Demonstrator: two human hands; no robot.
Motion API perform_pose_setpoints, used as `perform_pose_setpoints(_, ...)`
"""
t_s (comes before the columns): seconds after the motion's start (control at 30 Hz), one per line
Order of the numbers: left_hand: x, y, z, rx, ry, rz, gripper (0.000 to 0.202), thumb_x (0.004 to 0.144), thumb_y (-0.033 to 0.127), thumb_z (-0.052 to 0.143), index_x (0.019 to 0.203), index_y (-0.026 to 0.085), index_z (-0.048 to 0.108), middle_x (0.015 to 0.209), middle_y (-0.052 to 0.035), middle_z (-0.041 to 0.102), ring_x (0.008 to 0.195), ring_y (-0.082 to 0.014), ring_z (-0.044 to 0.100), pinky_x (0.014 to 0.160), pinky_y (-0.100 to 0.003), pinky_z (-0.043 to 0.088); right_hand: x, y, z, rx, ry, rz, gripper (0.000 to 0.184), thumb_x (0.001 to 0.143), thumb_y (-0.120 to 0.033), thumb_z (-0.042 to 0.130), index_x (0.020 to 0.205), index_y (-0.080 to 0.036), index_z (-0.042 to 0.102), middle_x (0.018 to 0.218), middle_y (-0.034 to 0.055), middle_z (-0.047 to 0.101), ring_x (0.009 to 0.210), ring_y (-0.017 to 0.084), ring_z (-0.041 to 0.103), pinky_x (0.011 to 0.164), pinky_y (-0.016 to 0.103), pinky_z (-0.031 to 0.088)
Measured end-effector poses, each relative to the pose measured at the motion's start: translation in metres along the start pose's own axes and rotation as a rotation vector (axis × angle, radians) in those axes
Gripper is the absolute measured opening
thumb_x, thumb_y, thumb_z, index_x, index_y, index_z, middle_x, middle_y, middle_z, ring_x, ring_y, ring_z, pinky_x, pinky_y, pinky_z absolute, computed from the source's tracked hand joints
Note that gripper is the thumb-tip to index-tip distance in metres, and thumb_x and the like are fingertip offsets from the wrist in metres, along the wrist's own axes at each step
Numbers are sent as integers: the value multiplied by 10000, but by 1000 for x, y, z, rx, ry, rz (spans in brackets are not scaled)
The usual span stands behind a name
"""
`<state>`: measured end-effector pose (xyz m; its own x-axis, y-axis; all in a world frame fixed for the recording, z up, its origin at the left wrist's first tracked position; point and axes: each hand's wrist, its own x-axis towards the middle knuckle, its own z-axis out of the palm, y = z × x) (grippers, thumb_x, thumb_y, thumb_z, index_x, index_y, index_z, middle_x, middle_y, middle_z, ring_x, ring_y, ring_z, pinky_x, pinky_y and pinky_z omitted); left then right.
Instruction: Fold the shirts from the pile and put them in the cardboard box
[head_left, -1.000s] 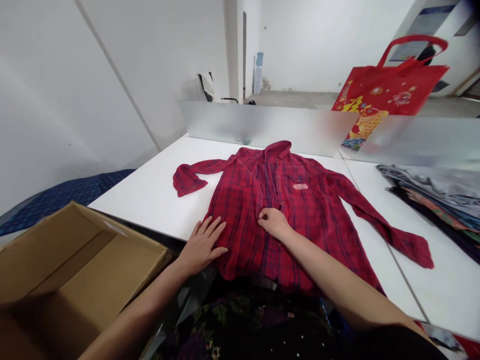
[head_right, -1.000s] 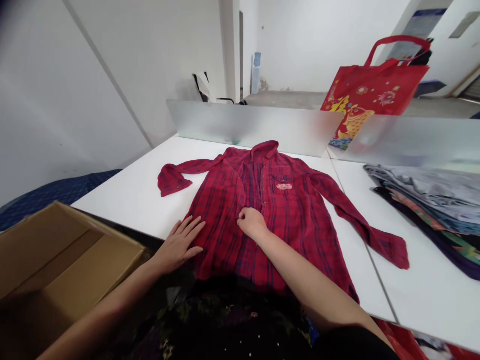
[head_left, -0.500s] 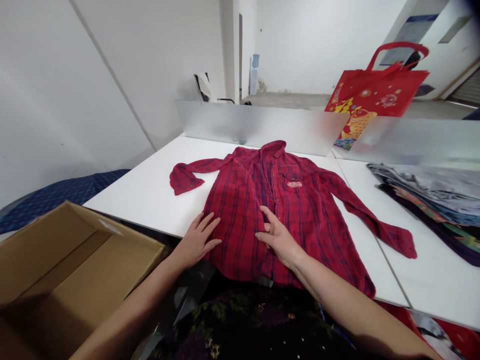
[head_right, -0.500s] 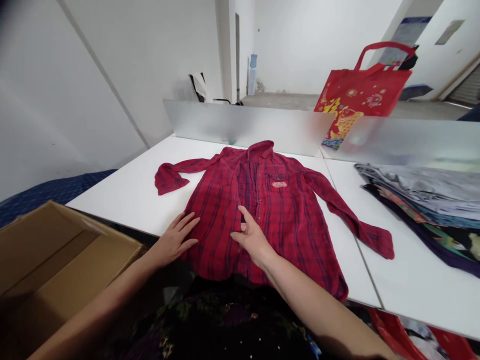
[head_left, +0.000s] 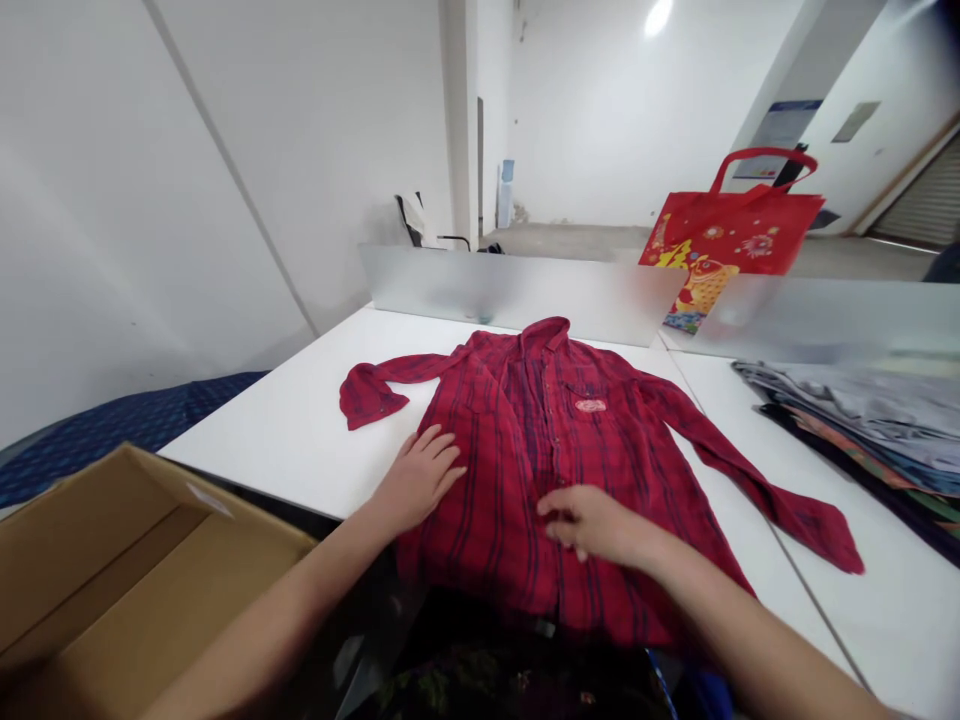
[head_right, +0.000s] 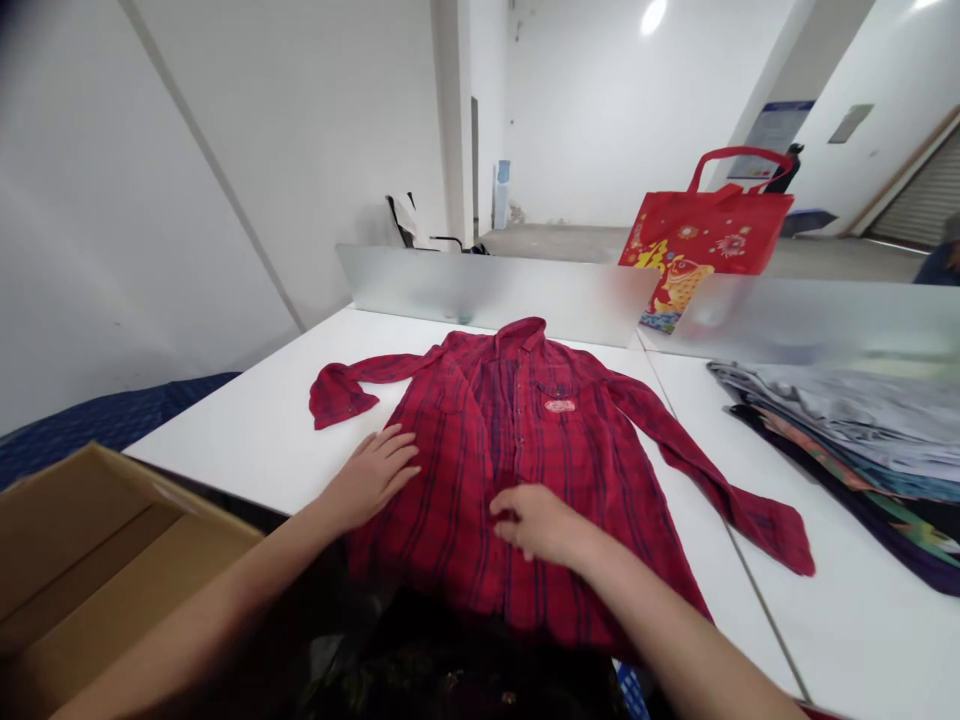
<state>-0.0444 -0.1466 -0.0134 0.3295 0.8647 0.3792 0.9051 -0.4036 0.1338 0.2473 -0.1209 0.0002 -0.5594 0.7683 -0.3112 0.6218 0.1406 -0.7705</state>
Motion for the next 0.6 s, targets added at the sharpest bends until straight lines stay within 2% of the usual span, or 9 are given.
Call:
perform_pose_setpoints(0.03,24,-4,7,-60,12,11,350,1008,358,368,1203,190,607,1333,-89,591,1325,-245,453,1123,-460,367,15,-7,-16,65,26,27,229,775,-120,621,997,-159,666,575,-36,597,418,97,551,425,202,435)
perform_pose_setpoints(0.1,67,-13,26,-130,27,-44,352,1013,301,343,1221,167,593,1298,-111,603,1264,-206,514,1095,-387,411,57,-20,-49,248,191,64,122,773,-84,632,881,-142,636,575,-18,608,453,107,586,439,198,464)
perform_pose_setpoints(0.2,107,-28,60,-35,-41,-130,428,998,356,388,1358,159,509,1446,-143,488,1383,-271,391,1132,-475,350,130,-32,-90,417,395,116,98,772,-70,669,775,-129,591,626,18,634,534,108,621,523,216,530)
perform_pose_setpoints(0.27,115,-36,77,37,-101,-170,554,980,480,394,1439,172,433,1526,-132,393,1435,-319,297,1155,-532,283,177,-32,-110,404,496,136,87,819,-105,663,782,-119,587,641,10,618,551,88,602,553,210,536)
perform_pose_setpoints(0.37,112,-43,89,57,-125,-197,667,964,597,317,1492,192,364,1564,-98,336,1450,-321,263,1170,-531,248,237,-24,-130,358,632,186,117,916,-225,610,926,-108,613,769,6,627,620,83,598,575,218,532)
perform_pose_setpoints(0.47,108,-44,89,43,-133,-177,703,958,631,264,1508,199,333,1578,-82,308,1461,-307,238,1172,-535,245,284,-12,-137,285,717,220,243,936,-324,595,1081,-130,613,970,39,644,771,123,631,662,280,557)
perform_pose_setpoints(0.6,109,-44,85,17,-138,-173,735,945,657,262,1518,200,308,1584,-78,294,1470,-305,212,1174,-552,241,329,-3,-147,154,861,165,287,941,-352,580,1152,-160,607,1125,74,628,927,171,630,792,357,555)
